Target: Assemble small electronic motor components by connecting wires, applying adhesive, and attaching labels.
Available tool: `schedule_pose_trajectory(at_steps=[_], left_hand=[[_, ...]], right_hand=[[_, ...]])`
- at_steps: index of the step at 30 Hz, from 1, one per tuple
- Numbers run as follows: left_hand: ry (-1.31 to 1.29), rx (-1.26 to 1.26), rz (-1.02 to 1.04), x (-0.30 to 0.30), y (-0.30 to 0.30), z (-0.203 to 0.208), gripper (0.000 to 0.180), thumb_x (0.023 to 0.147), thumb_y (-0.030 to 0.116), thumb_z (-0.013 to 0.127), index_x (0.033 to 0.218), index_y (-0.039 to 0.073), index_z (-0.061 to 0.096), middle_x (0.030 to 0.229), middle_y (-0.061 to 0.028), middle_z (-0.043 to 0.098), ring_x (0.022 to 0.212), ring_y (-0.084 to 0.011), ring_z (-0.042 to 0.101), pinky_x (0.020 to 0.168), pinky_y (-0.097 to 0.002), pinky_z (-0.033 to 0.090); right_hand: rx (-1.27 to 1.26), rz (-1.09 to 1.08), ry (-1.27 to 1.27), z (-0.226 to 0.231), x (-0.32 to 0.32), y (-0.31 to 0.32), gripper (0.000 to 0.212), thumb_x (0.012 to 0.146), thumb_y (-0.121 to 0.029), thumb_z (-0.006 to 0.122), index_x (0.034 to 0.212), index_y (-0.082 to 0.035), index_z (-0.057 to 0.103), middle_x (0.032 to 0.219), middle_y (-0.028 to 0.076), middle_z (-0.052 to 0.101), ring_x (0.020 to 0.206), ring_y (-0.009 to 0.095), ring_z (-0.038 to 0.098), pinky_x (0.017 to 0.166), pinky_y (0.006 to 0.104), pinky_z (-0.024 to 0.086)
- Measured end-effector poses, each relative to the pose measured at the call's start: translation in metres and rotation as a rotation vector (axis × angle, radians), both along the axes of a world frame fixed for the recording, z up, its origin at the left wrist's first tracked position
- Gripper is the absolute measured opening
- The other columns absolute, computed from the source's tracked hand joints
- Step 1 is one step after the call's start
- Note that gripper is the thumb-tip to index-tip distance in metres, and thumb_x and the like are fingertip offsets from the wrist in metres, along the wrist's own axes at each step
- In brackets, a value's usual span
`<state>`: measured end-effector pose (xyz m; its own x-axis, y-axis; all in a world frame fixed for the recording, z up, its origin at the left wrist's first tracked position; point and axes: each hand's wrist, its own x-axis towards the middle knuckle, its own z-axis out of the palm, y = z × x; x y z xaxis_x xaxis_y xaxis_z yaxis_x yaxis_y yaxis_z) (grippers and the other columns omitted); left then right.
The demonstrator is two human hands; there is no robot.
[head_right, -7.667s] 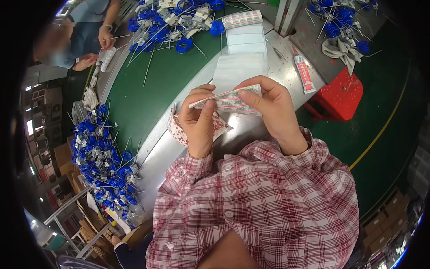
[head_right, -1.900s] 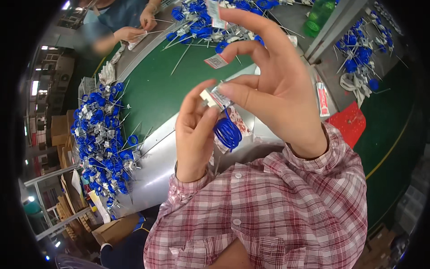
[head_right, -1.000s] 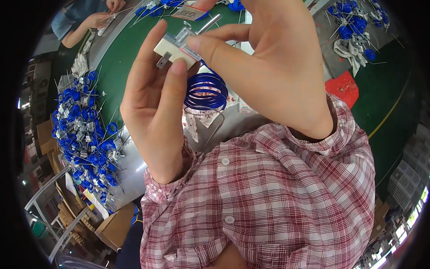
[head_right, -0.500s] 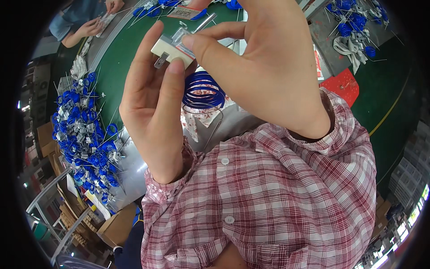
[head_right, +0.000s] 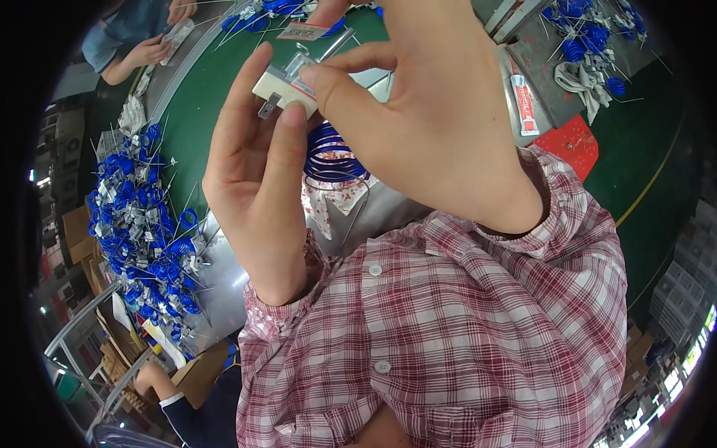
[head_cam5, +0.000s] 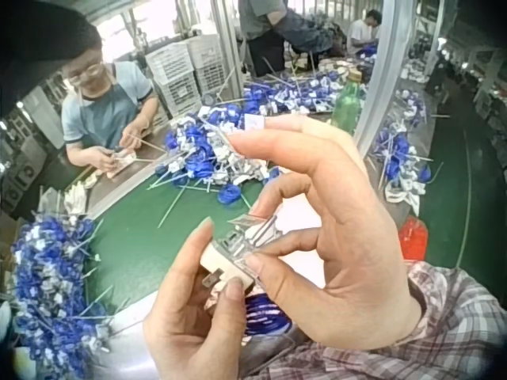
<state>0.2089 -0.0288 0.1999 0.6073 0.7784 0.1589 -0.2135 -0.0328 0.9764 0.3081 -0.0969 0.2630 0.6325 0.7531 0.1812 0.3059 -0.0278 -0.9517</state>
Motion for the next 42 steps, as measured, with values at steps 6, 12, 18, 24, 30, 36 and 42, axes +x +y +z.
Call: schedule_pose_trajectory(at_steps=[6,12,18,24,30,36,42], left_hand=[[0.022,0.007,0.006,-0.002,0.002,-0.003,0.040,0.086,-0.004,0.050,0.126,-0.002,0.045,0.101,-0.0058,0.056,0.090,-0.0074,0.053,0.077,-0.0197,0.045],[0.030,-0.012,-0.001,-0.002,0.000,-0.002,0.038,0.087,-0.003,0.051,0.124,-0.002,0.045,0.100,-0.0060,0.056,0.089,-0.0076,0.053,0.076,-0.0196,0.044],[0.033,0.001,0.005,0.000,-0.001,-0.003,0.038,0.087,-0.003,0.051,0.124,-0.002,0.046,0.100,-0.0066,0.056,0.089,-0.0084,0.054,0.077,-0.0206,0.044],[0.024,-0.028,0.002,0.001,-0.001,-0.003,0.038,0.086,-0.003,0.051,0.124,-0.002,0.046,0.100,-0.0065,0.056,0.089,-0.0086,0.054,0.077,-0.0210,0.045],[0.035,-0.013,0.018,0.001,0.001,-0.002,0.037,0.086,-0.002,0.052,0.123,-0.002,0.047,0.095,-0.0041,0.056,0.084,-0.0055,0.052,0.070,-0.0173,0.042],[0.032,0.003,0.025,0.003,0.006,-0.009,0.035,0.085,-0.002,0.054,0.120,-0.002,0.048,0.091,-0.0028,0.054,0.079,-0.0034,0.049,0.065,-0.0151,0.039],[0.011,0.047,0.011,0.016,0.009,-0.022,0.035,0.082,-0.003,0.056,0.115,-0.003,0.045,0.108,-0.0120,0.052,0.096,-0.0122,0.053,0.068,-0.0201,0.053]], right_hand=[[0.010,0.018,-0.015,-0.001,0.000,0.002,0.060,0.070,0.010,0.057,0.126,-0.001,0.039,0.127,0.014,0.032,0.088,0.013,0.048,0.068,0.0198,0.052],[0.023,0.019,-0.018,-0.003,0.000,0.000,0.059,0.069,0.010,0.056,0.125,-0.002,0.041,0.126,0.013,0.032,0.087,0.013,0.049,0.068,0.0195,0.052],[0.038,0.022,-0.018,-0.004,0.001,-0.002,0.058,0.069,0.011,0.055,0.124,-0.002,0.042,0.125,0.013,0.033,0.087,0.012,0.049,0.068,0.0192,0.051],[0.053,0.030,-0.014,-0.007,0.003,-0.001,0.057,0.069,0.011,0.054,0.123,-0.003,0.043,0.124,0.012,0.033,0.087,0.012,0.049,0.067,0.0189,0.051],[0.068,0.038,-0.014,-0.008,0.002,0.001,0.057,0.068,0.012,0.053,0.122,-0.003,0.044,0.124,0.012,0.033,0.087,0.011,0.050,0.067,0.0186,0.050],[0.025,-0.036,-0.117,-0.017,-0.003,0.008,0.055,0.068,0.012,0.054,0.120,-0.003,0.046,0.123,0.015,0.033,0.086,0.014,0.051,0.067,0.0201,0.050],[-0.087,-0.154,-0.061,-0.018,-0.010,0.016,0.050,0.071,0.013,0.051,0.119,-0.001,0.047,0.124,0.017,0.030,0.088,0.021,0.051,0.074,0.0256,0.047]])
